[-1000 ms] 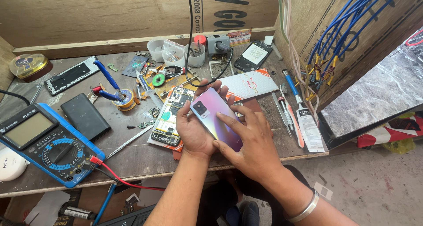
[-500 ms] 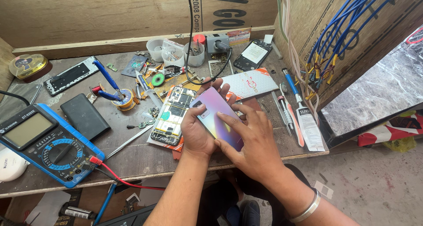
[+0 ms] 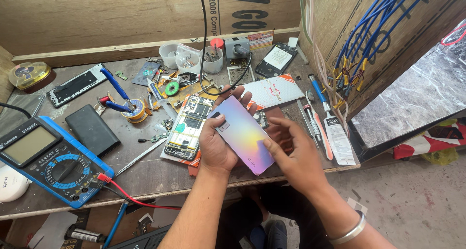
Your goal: The person removes the back cover from a smartphone, sets the cover aside, and uses a screwdriver to work on the phone's internal components while holding the chassis. They then handle a black phone box, placing the phone inside and pressing it closed.
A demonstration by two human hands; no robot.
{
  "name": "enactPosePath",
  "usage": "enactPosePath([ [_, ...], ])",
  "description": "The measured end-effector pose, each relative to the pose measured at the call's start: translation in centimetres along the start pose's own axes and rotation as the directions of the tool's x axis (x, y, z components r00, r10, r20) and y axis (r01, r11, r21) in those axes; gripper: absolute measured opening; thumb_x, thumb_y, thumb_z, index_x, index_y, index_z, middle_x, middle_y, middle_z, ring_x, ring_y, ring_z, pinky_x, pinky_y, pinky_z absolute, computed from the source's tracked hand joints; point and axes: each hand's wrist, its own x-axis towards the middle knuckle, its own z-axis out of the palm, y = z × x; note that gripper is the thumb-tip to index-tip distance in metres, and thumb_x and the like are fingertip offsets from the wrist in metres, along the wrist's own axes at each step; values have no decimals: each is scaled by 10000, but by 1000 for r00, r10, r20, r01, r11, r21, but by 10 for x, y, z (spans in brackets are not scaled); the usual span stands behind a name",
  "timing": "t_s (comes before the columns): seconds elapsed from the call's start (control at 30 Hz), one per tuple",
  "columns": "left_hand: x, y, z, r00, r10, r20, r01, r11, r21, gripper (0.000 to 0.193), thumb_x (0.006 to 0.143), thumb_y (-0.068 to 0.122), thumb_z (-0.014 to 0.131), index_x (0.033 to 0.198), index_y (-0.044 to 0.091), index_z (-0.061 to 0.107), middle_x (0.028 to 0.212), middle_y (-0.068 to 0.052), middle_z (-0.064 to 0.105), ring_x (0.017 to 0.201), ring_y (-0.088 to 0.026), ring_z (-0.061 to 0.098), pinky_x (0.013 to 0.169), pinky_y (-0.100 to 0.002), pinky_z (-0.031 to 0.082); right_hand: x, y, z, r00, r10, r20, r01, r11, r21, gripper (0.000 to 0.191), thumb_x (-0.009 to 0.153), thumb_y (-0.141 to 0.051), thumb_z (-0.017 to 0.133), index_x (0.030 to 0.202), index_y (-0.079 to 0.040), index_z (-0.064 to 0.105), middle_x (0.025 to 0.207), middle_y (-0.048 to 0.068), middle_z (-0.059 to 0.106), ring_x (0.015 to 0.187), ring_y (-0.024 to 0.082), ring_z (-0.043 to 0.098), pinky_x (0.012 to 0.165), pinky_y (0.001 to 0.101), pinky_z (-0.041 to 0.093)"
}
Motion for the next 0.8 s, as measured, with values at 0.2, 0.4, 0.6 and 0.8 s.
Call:
enactPosePath([
  [0.2,1,0,1,1000,-4,-29,4,1000,22,651,845,87,501,1486,12,418,1490,-210,502,1468,-358,432,1267,-487,342,-7,20,-4,970,165,181,-221,909,353,545,844,-129,756,1341,-21,560,1039,79,709,876,128,677,678,280,591],
  [0.4,2,0,1,999,31,-14,-29,993,111,660,846,90,509,1494,8,410,1506,-212,488,1480,-359,428,1269,-495,344,-7,38,-2,987,97,128,-150,849,507,567,844,-74,763,1352,-7,519,1094,126,717,916,153,704,704,277,603],
  [0.6,1,-1,0,1000,14,0,-14,995,102,673,843,88,510,1502,4,404,1529,-222,476,1474,-380,430,1264,-515,347,-6,45,-3,983,153,101,-183,819,544,582,817,-35,776,1325,22,498,1085,167,739,871,160,711,650,276,598],
  [0.8,2,-1,-2,999,26,-29,-23,993,114,667,859,95,476,1517,20,396,1540,-201,475,1470,-370,430,1255,-506,349,-1,40,-5,971,208,115,-237,826,512,614,802,-29,793,1340,23,501,1005,184,754,813,183,715,664,267,586],
])
